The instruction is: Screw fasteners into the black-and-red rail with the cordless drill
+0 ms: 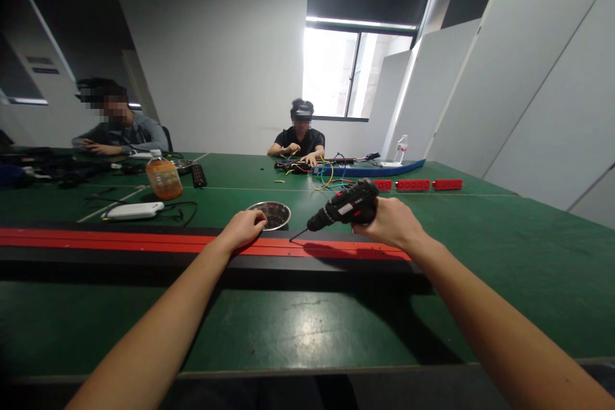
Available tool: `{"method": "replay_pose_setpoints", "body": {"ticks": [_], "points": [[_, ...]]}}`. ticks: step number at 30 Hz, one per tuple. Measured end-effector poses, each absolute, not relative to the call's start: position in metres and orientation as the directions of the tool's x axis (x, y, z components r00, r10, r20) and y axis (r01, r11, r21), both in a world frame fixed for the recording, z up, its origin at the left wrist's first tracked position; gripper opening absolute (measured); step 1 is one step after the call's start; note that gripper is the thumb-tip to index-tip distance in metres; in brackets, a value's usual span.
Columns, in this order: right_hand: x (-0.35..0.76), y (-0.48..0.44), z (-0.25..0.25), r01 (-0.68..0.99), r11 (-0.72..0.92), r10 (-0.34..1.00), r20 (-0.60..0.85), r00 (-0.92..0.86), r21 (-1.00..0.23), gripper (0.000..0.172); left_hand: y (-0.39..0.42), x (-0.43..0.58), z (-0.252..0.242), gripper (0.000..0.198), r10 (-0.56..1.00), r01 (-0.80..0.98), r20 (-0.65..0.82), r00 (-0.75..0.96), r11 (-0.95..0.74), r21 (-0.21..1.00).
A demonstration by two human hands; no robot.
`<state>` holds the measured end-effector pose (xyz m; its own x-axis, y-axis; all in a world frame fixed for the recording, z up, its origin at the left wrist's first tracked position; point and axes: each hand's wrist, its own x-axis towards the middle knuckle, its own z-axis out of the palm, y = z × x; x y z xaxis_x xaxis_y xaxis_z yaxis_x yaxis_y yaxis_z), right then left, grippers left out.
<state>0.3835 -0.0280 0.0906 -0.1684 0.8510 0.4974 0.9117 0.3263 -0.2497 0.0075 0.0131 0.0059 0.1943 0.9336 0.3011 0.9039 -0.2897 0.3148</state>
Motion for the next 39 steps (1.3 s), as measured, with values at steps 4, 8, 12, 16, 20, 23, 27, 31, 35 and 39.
{"method": "replay_pose_setpoints", "body": {"ticks": [4,8,12,16,20,23,27,31,35,39], "points": [[0.361,-0.021,0.131,0.92,0.389,0.824,0.428,-0.372,0.05,0.03,0.01,0.011,0.009,0.036,0.944,0.906,0.263,0.2,-0.28,0.317],[0.333,-0.013,0.166,0.888,0.426,0.787,0.414,-0.458,0.173,0.029,0.008,0.013,0.01,0.045,0.944,0.906,0.223,0.243,-0.303,0.296],[0.313,-0.009,0.182,0.859,0.466,0.764,0.394,-0.512,0.212,0.027,0.006,0.014,0.011,0.052,0.943,0.918,0.205,0.263,-0.31,0.247],[0.301,-0.009,0.189,0.84,0.474,0.753,0.372,-0.542,0.264,0.038,0.004,0.015,0.013,0.053,0.944,0.93,0.202,0.263,-0.303,0.209],[0.293,-0.009,0.193,0.808,0.474,0.734,0.35,-0.582,0.35,0.047,0.004,0.016,0.014,0.052,0.947,0.934,0.203,0.249,-0.291,0.21],[0.287,-0.012,0.195,0.778,0.493,0.694,0.364,-0.621,0.389,0.038,0.004,0.015,0.013,0.051,0.946,0.931,0.208,0.247,-0.291,0.218],[0.28,-0.019,0.198,0.781,0.481,0.701,0.36,-0.615,0.398,0.028,0.002,0.016,0.015,0.052,0.947,0.933,0.202,0.252,-0.293,0.209],[0.277,-0.024,0.199,0.774,0.518,0.682,0.37,-0.631,0.365,0.026,-0.001,0.018,0.019,0.051,0.95,0.935,0.195,0.245,-0.285,0.212],[0.275,-0.025,0.2,0.77,0.512,0.687,0.357,-0.633,0.38,0.028,-0.001,0.019,0.019,0.05,0.949,0.932,0.201,0.241,-0.284,0.223],[0.276,-0.025,0.199,0.773,0.493,0.693,0.357,-0.626,0.399,0.029,0.002,0.016,0.015,0.05,0.944,0.921,0.219,0.247,-0.299,0.249]]}}
